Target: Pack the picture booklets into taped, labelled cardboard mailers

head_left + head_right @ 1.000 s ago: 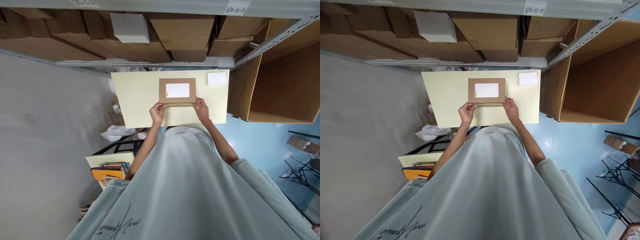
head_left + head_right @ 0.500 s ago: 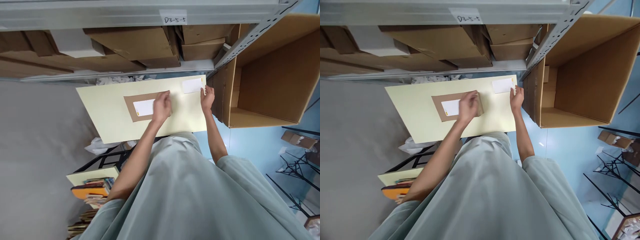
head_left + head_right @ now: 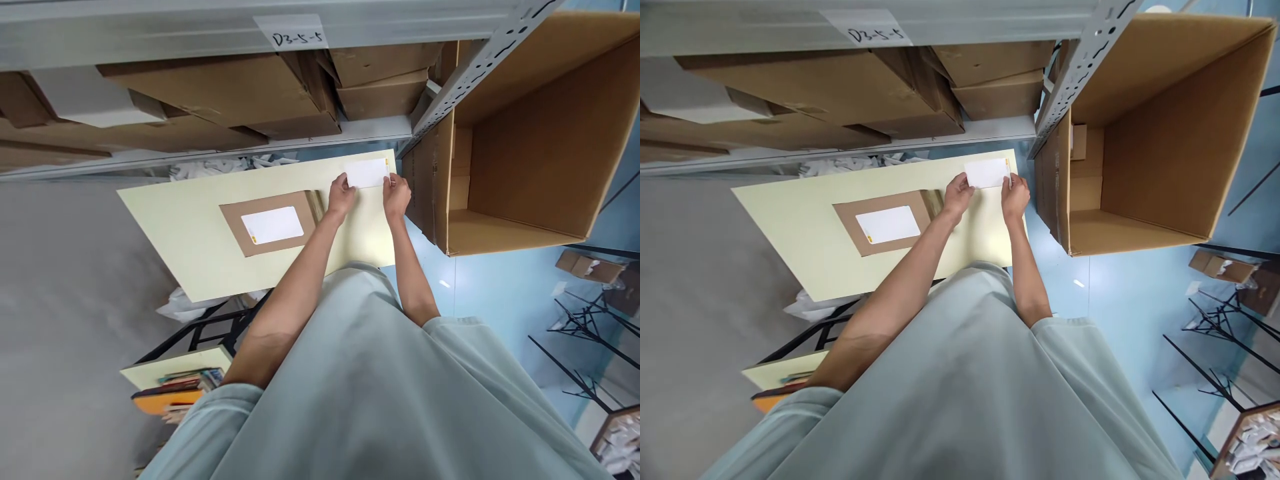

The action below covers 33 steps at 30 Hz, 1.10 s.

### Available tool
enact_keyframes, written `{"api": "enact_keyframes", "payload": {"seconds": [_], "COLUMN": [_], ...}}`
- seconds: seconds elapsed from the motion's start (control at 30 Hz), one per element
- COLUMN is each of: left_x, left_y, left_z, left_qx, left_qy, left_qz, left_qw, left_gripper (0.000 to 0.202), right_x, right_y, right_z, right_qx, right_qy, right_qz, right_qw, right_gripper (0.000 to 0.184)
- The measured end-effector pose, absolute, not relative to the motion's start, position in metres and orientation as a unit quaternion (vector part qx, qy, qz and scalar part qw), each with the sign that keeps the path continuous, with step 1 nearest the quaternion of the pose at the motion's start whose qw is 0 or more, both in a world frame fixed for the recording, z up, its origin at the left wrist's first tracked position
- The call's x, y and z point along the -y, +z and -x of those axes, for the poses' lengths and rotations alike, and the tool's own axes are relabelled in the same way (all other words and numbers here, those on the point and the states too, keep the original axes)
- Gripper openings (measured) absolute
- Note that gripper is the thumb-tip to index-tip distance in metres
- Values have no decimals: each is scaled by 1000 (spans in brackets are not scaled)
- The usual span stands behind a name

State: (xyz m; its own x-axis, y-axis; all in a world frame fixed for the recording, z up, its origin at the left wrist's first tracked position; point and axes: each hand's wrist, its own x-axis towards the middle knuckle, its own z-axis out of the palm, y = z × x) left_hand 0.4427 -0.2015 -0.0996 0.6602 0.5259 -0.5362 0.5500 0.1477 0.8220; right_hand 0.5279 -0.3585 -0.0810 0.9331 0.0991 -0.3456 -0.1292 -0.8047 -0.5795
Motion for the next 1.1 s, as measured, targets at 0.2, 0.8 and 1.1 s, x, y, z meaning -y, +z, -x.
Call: {"api": "enact_keyframes", "payload": {"seconds": [0.2, 0.8, 1.1], "left_x": [202, 190, 197], "left_y": [-112, -84, -56], "left_z": [-448, -453, -449], "left_qx": [-446, -505, -469], "left_qy": [-15, 41, 36], "left_qz": [-646, -652, -664], "left_qw": [620, 564, 581], "left_gripper": [41, 14, 15], "right_x": [351, 360, 372], "right_y": [-76, -75, -77], "right_z": [-525, -527, -528], "right_qx": [-38, -2, 20], "right_qy": [178, 121, 98], "right_qz": [938, 934, 934], "right_qw": [294, 335, 344], "right_gripper": [30, 48, 42]}}
